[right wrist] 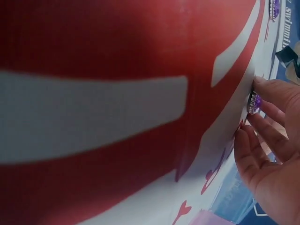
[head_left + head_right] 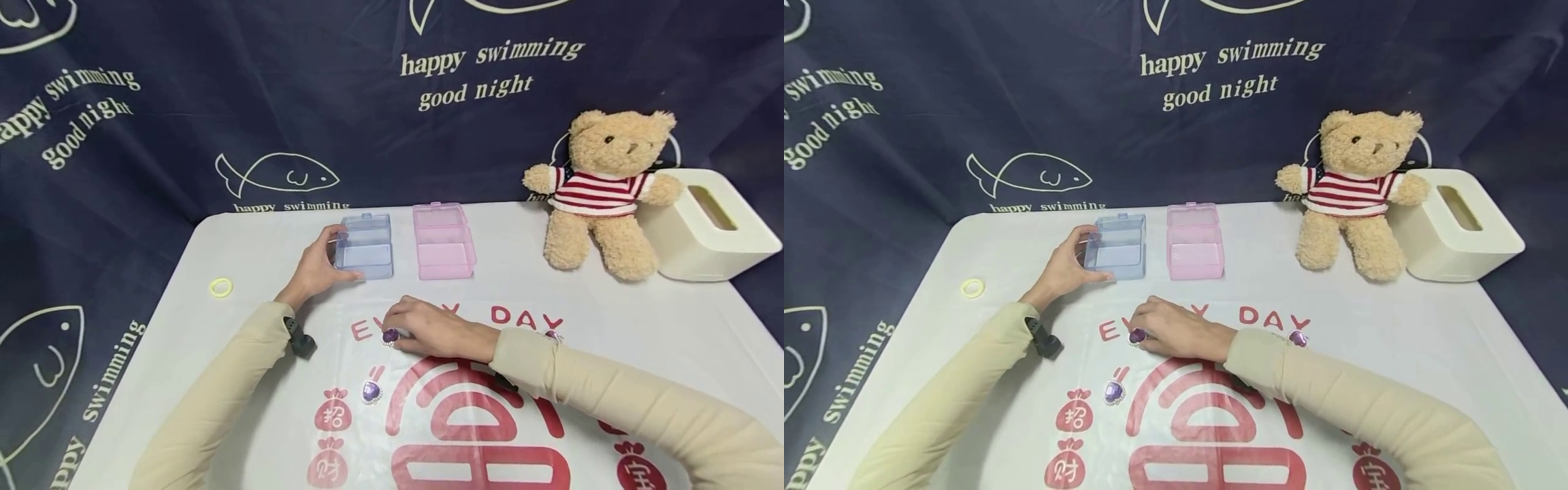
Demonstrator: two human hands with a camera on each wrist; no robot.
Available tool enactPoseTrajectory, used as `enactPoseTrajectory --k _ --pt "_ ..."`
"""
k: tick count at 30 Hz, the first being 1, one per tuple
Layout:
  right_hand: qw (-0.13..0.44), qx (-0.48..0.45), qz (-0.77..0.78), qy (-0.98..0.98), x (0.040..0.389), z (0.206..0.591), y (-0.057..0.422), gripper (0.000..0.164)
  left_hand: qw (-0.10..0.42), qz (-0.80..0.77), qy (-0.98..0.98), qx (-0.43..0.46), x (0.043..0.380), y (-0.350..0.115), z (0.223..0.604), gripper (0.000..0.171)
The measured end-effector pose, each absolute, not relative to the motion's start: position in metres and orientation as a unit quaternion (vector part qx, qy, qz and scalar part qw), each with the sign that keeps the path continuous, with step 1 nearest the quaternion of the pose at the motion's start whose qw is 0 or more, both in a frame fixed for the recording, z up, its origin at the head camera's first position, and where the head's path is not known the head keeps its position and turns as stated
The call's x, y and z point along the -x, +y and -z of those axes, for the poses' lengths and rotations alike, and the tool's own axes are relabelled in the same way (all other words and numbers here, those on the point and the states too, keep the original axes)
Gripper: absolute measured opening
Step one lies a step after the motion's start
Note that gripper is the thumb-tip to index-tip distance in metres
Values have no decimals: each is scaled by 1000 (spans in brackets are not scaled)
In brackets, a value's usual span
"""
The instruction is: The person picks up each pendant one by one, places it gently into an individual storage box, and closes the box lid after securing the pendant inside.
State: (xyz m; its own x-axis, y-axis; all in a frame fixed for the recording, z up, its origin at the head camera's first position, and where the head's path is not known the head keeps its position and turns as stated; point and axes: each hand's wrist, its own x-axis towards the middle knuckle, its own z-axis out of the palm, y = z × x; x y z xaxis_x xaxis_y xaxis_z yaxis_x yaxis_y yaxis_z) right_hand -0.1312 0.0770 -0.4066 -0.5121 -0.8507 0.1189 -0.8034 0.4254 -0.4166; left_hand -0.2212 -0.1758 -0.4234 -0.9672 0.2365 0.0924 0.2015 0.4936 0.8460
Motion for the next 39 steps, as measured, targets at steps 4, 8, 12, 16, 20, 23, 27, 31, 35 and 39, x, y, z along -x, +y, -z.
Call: enactPoseTrajectory --k 4,8,12,16,20,23,27,31,35,39 --pt "51 500 221 836 133 407 76 18 14 -493 861 -125 222 -176 424 97" --pt "37 505 227 832 135 407 78 17 19 -500 857 -128 224 -174 425 97" --pt "11 504 241 830 140 399 75 15 23 -507 852 -127 224 -174 424 97" --pt "-21 510 257 821 151 384 66 14 23 -502 857 -114 223 -180 422 97" --pt "-44 513 259 817 164 367 58 16 26 -509 854 -110 224 -184 419 96" --pt "-54 509 256 820 176 358 54 18 37 -511 852 -111 225 -185 417 94" --pt "-64 498 261 825 193 353 45 18 48 -492 863 -108 227 -184 416 94" --pt "-62 470 270 838 213 352 34 18 47 -481 869 -110 228 -183 416 94" --pt "-49 452 266 850 232 356 25 21 53 -476 871 -109 228 -179 416 95" --pt "-35 445 254 858 247 366 18 21 54 -476 870 -113 228 -176 419 95"
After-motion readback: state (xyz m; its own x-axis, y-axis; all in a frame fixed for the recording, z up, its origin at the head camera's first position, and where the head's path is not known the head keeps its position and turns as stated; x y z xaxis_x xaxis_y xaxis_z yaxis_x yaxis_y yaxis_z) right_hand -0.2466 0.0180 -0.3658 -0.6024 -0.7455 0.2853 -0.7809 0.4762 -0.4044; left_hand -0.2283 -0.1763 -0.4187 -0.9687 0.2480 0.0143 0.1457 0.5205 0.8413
